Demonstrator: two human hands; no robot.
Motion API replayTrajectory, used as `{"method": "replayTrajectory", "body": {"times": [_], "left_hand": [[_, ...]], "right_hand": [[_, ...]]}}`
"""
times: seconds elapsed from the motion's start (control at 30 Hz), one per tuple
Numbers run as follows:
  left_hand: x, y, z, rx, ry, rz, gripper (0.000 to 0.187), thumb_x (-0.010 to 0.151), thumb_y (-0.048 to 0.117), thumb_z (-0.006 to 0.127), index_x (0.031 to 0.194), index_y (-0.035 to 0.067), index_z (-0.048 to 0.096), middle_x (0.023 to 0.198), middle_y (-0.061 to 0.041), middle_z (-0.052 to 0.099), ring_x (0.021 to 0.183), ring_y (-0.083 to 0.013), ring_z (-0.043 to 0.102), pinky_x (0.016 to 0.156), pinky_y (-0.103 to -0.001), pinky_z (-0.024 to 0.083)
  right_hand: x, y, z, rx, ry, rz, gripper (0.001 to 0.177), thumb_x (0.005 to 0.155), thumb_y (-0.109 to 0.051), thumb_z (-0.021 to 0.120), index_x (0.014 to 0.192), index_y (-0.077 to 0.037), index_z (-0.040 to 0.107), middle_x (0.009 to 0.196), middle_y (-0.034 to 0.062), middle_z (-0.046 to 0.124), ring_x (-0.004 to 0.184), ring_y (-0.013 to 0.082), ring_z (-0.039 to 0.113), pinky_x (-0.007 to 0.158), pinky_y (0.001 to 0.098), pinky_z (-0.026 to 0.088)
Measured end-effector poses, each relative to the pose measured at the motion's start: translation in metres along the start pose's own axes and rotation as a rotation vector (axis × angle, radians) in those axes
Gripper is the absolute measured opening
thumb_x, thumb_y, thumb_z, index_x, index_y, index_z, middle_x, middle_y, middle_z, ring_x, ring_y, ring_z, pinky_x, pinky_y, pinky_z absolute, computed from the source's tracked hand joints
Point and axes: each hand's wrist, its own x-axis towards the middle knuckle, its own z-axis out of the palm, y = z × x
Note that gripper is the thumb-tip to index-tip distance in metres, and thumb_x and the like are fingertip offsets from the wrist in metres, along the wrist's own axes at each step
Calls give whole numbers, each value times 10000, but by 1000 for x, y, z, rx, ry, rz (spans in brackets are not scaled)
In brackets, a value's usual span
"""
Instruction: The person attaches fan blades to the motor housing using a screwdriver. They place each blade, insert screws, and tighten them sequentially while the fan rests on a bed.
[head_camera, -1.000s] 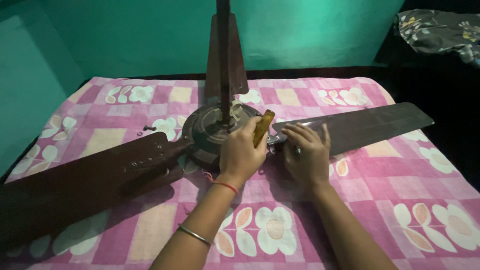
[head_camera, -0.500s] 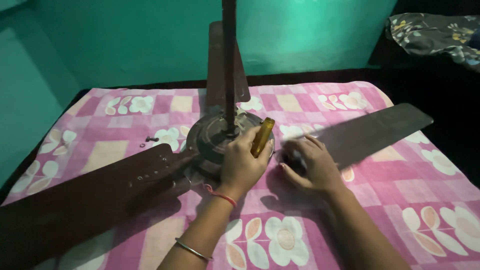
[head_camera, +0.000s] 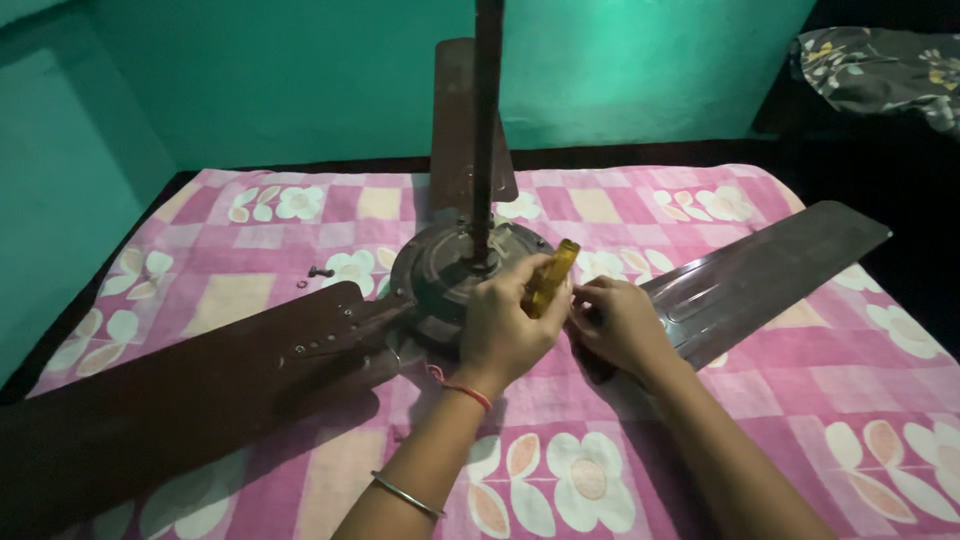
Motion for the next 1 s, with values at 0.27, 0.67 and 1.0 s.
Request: {"method": "replayTrajectory", "body": {"times": [0.27,0.67,1.0], "left_hand": [[-7,-1,-3,121,-173,131,331,835,278,773,1112,97,774,912,-117,754,804,-287,743,714,-397,597],[-35,7,-26,490,-479,533,288,796,351,772,864,80,704,869,-81,690,910,-278,667,797,-426,552],[19,-46,-162,677,50,208,172,880,233,663,898,104,776,881,-144,753,796,-334,739,725,-452,602]], "right_hand": [[5,23,13,193,66,245,378,730,-103,750,1107,-95,762,960,149,765,841,239,750,753,362,576],[6,-13,-14,560,319,21,214,952,-111,748,1138,-7,740,1070,94,773,949,153,739,837,286,609],[26,-125,6,427,6,-331,224,831,-85,784,1054,-85,767,983,74,793,783,159,804,624,276,650]]}}
